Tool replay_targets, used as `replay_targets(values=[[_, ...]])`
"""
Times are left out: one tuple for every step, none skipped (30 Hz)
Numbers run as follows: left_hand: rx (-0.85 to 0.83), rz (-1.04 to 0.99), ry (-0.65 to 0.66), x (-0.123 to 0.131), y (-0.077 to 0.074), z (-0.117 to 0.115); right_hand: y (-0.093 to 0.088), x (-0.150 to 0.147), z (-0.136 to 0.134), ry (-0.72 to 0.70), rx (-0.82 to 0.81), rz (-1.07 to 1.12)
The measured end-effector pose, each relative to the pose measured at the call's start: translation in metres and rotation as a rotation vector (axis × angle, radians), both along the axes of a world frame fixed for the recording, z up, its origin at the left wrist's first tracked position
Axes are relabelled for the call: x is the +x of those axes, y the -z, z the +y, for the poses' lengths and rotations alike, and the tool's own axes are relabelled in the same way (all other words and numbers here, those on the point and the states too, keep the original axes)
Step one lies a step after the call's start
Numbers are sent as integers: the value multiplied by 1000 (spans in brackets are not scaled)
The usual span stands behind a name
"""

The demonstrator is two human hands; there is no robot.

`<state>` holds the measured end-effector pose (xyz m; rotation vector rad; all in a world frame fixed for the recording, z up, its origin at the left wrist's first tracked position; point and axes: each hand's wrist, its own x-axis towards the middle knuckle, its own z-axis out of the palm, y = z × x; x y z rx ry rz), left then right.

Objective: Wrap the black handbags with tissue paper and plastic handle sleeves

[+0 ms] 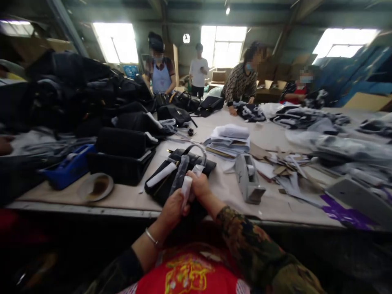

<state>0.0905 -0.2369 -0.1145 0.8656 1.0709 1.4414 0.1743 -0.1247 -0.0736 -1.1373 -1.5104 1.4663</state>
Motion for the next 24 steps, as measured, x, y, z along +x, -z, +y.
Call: replay_targets(values=[[-8, -1, 9, 0, 0, 0, 2, 0, 0, 37, -33, 28], [-16, 0, 21, 0, 0, 0, 3, -1, -1, 61, -67, 63], [-24, 0, 36, 0, 0, 1, 4, 0, -2, 69, -90, 89], [-31, 0, 53, 0, -1, 1, 5, 0, -3, 58, -100, 107], [-38, -1, 67, 0, -2, 1, 5, 1, -4, 48, -105, 126], [-42, -4, 80, 0, -3, 2, 5, 1, -5, 43, -111, 147], [-45, -11, 93, 0, -5, 3, 4, 2, -6, 47, -116, 171], [-45, -16, 104, 0, -6, 3, 4, 2, -7, 50, -124, 198], [-44, -19, 112, 1, -8, 4, 3, 1, -8, 52, -133, 229], [-43, -19, 115, 1, -9, 4, 3, 1, -9, 50, -144, 258], [-42, -16, 111, 2, -10, 4, 3, 1, -9, 41, -156, 285], [-42, -7, 98, 3, -11, 4, 3, 1, -9, 23, -166, 306], [-44, 8, 76, 5, -11, 3, 4, 2, -9, -2, -171, 321], [-47, 29, 48, 7, -12, 2, 4, 5, -9, -26, -165, 328], [-53, 55, 18, 9, -12, 2, 5, 9, -9, -43, -142, 321], [-62, 86, -11, 10, -13, 1, 7, 15, -8, -52, -98, 296], [-74, 120, -39, 11, -13, 1, 8, 23, -7, -49, -34, 253], [-88, 154, -61, 11, -14, 0, 9, 32, -6, -37, 46, 194], [-99, 185, -77, 11, -16, 1, 10, 42, -5, -30, 133, 123], [-107, 215, -82, 11, -18, 0, 10, 52, -4, -35, 219, 51], [-109, 245, -78, 10, -21, 0, 9, 61, -4, -52, 294, -14], [-106, 281, -71, 10, -24, -2, 6, 68, -7, -80, 353, -69], [-101, 326, -64, 11, -29, -5, 3, 73, -12, -110, 395, -113], [-95, 379, -55, 11, -33, -8, -2, 76, -20, -135, 413, -143]])
